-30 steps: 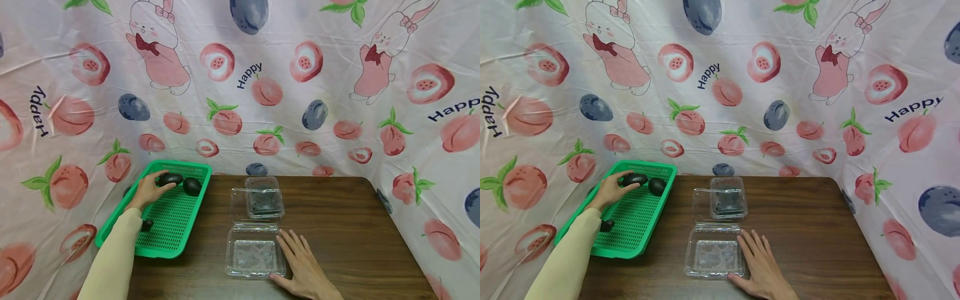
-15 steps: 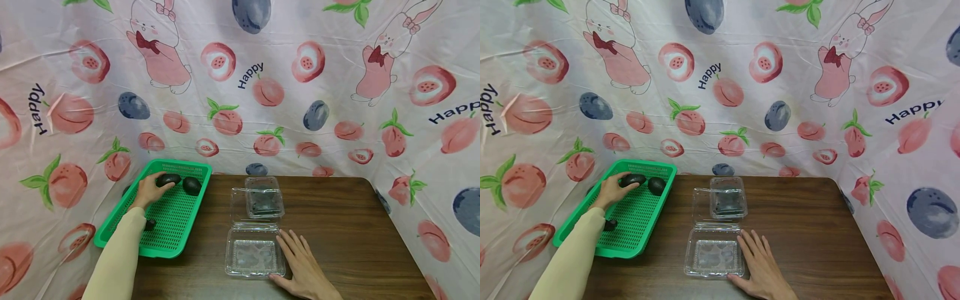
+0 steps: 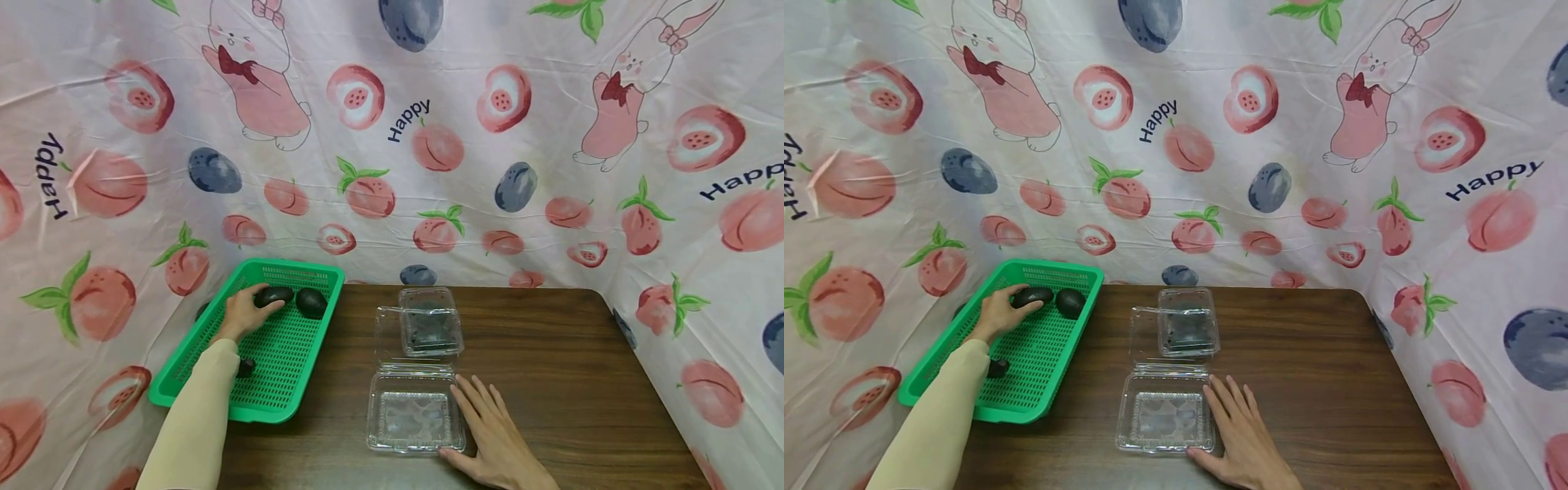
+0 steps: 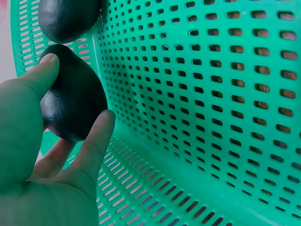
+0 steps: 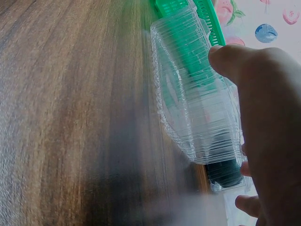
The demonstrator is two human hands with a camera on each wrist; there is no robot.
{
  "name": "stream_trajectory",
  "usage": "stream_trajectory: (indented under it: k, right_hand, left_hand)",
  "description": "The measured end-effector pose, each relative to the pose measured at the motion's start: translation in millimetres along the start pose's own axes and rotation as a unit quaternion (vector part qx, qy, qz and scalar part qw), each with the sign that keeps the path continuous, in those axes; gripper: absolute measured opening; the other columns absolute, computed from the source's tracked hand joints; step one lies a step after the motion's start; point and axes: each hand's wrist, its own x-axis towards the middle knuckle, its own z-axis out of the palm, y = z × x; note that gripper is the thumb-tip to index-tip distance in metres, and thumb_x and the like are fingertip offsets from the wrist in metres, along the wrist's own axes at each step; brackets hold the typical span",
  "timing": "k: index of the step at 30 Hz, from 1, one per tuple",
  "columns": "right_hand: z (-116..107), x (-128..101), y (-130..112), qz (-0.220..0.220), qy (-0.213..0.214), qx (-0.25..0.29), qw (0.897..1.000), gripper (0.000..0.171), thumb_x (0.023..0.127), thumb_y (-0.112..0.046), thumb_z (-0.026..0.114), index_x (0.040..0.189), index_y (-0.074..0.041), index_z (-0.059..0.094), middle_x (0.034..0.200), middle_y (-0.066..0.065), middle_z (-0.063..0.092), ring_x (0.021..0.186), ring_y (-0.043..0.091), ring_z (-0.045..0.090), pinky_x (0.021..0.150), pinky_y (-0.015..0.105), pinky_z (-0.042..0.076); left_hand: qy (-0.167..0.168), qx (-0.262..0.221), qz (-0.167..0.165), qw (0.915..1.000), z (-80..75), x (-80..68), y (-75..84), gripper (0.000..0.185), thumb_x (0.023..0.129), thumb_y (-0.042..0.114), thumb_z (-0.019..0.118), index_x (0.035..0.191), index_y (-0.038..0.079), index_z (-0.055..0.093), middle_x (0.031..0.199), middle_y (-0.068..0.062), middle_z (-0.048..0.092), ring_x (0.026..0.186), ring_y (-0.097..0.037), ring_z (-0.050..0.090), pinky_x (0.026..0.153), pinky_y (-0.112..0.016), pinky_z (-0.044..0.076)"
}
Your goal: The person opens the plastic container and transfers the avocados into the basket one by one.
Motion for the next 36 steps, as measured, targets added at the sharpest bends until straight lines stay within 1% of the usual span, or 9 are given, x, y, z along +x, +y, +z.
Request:
stream_trajectory:
  k: [8,17,20,24,26,28,32,34,36]
  right_hand:
    - [-0.3,-0.2,0.7,0.001,-0.006,0.0,1.0,0.106,0.095,-0.08,0.074,0.168,-0.006,0.053,0.173,0.017,0.055,0.153,0.05,0.056,0.139,0.022,-0.019]
    - [0.1,-0.2,0.2,0.008,-0.01,-0.006,1.0,0.105,0.095,-0.081,0.073,0.168,-0.008,0.054,0.174,0.015,0.055,0.154,0.047,0.057,0.14,0.022,-0.016]
    - [-0.4,-0.4,-0.7,0.014,-0.013,-0.005,1.0,0.104,0.095,-0.081,0.073,0.168,-0.009,0.053,0.175,0.014,0.054,0.156,0.047,0.056,0.141,0.027,-0.007]
    - [-1.2,-0.2,-1.2,0.019,-0.018,-0.007,1.0,0.104,0.095,-0.081,0.073,0.169,-0.01,0.052,0.176,0.012,0.053,0.157,0.046,0.055,0.135,0.044,0.013]
    - [-1.5,0.2,-1.1,0.019,-0.02,-0.006,1.0,0.105,0.095,-0.081,0.073,0.169,-0.01,0.052,0.176,0.012,0.053,0.157,0.046,0.054,0.133,0.045,0.016]
    - [-1.5,0.7,-0.7,0.018,-0.019,-0.004,1.0,0.105,0.095,-0.081,0.073,0.169,-0.01,0.052,0.176,0.013,0.053,0.157,0.046,0.055,0.137,0.041,0.011]
    - [-1.0,1.4,0.1,0.012,-0.016,-0.004,1.0,0.105,0.094,-0.081,0.074,0.167,-0.008,0.054,0.174,0.014,0.055,0.155,0.047,0.055,0.142,0.025,-0.009]
    - [-0.7,1.4,0.4,0.01,-0.015,-0.006,1.0,0.105,0.094,-0.08,0.074,0.167,-0.008,0.054,0.173,0.014,0.055,0.155,0.046,0.055,0.141,0.023,-0.015]
    - [-0.6,1.3,0.4,0.01,-0.014,-0.007,1.0,0.105,0.094,-0.08,0.075,0.167,-0.008,0.054,0.173,0.014,0.055,0.156,0.046,0.054,0.141,0.023,-0.015]
  left_hand:
    - [-0.013,0.004,-0.004,0.9999,2.3,3.1,0.1,0.079,0.11,0.042,0.074,0.17,-0.001,0.044,0.168,-0.041,0.045,0.15,-0.069,0.041,0.116,-0.079,0.046]
    - [-0.023,0.006,-0.005,0.9997,4.2,3.5,-3.4,0.078,0.112,0.036,0.073,0.172,-0.001,0.041,0.169,-0.042,0.042,0.15,-0.068,0.042,0.115,-0.078,0.048]
    - [-0.029,0.01,-0.003,0.9995,5.4,3.6,-4.5,0.078,0.112,0.035,0.073,0.173,0.0,0.04,0.171,-0.042,0.04,0.151,-0.068,0.042,0.116,-0.079,0.047]
    - [-0.035,0.014,-0.001,0.9993,7.0,2.5,-4.5,0.078,0.111,0.034,0.074,0.173,0.0,0.04,0.171,-0.042,0.04,0.151,-0.067,0.043,0.116,-0.079,0.047]
    - [-0.037,0.012,0.0,0.9992,7.8,1.9,-4.3,0.078,0.111,0.033,0.075,0.173,0.0,0.04,0.171,-0.042,0.04,0.151,-0.067,0.044,0.116,-0.078,0.048]
    - [-0.038,0.01,0.001,0.9992,7.7,1.5,-4.2,0.078,0.111,0.033,0.075,0.173,0.0,0.04,0.171,-0.042,0.04,0.15,-0.067,0.045,0.116,-0.078,0.048]
    - [-0.04,0.011,0.006,0.9991,7.3,3.0,-6.4,0.078,0.111,0.032,0.073,0.173,-0.001,0.039,0.171,-0.042,0.04,0.151,-0.067,0.043,0.117,-0.079,0.047]
    - [-0.043,0.012,0.009,0.999,7.9,4.0,-7.8,0.078,0.112,0.032,0.072,0.173,-0.001,0.038,0.171,-0.042,0.04,0.151,-0.067,0.043,0.117,-0.079,0.046]
    - [-0.045,0.014,0.013,0.9988,8.6,5.3,-8.9,0.078,0.112,0.033,0.071,0.173,-0.002,0.037,0.171,-0.042,0.039,0.151,-0.067,0.043,0.117,-0.079,0.045]
